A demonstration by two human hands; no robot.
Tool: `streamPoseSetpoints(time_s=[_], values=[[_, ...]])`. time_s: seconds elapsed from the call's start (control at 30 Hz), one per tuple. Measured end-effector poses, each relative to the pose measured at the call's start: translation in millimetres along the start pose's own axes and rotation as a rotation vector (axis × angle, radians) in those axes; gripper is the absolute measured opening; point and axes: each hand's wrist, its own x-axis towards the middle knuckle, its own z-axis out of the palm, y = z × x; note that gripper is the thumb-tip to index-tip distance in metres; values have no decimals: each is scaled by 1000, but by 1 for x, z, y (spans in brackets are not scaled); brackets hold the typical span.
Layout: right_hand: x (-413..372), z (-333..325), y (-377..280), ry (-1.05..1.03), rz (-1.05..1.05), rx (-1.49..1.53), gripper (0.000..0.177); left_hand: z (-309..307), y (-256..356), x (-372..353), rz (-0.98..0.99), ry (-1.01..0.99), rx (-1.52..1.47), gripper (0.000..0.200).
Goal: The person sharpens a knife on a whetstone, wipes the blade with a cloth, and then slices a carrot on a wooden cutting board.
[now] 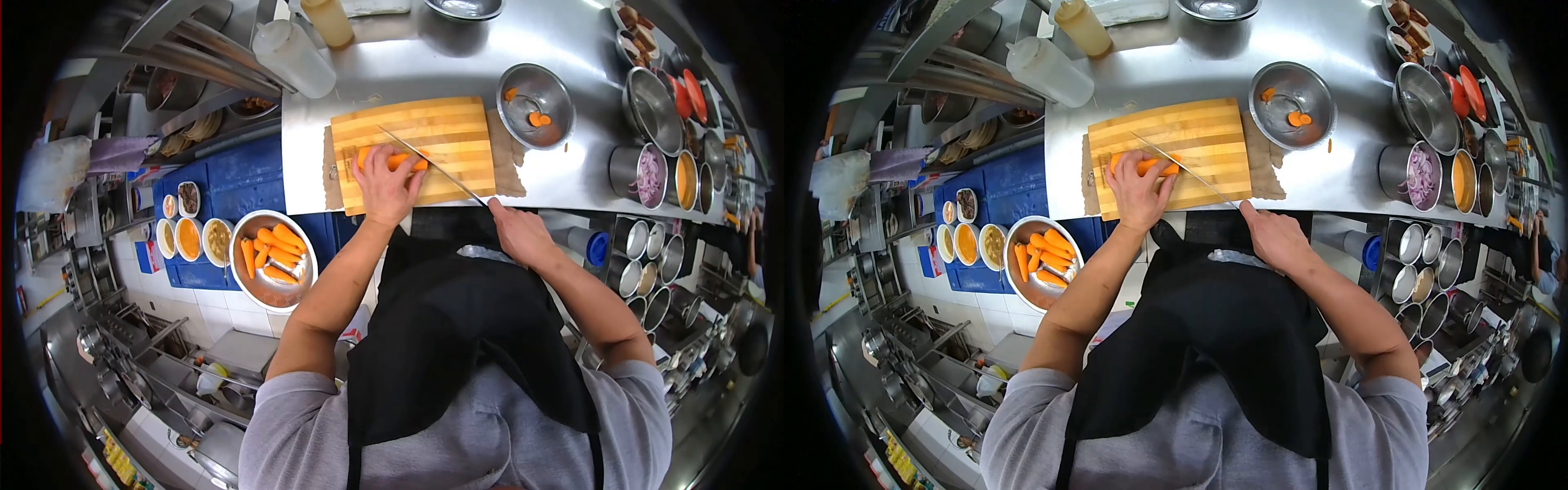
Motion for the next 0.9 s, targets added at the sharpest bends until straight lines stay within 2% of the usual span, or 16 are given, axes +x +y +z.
streamPoseSetpoints(time_s=[0.3, 0.63, 0.9], values=[[-25, -17, -5, -9, 5, 41, 21, 4, -6, -3, -16, 39, -62, 20], [-35, -17, -9, 33, 11, 48, 16, 2, -5, -2, -2, 50, -47, 21], [-1, 10, -4, 26, 10, 25, 20, 1, -4, 0, 10, 56, -36, 21]])
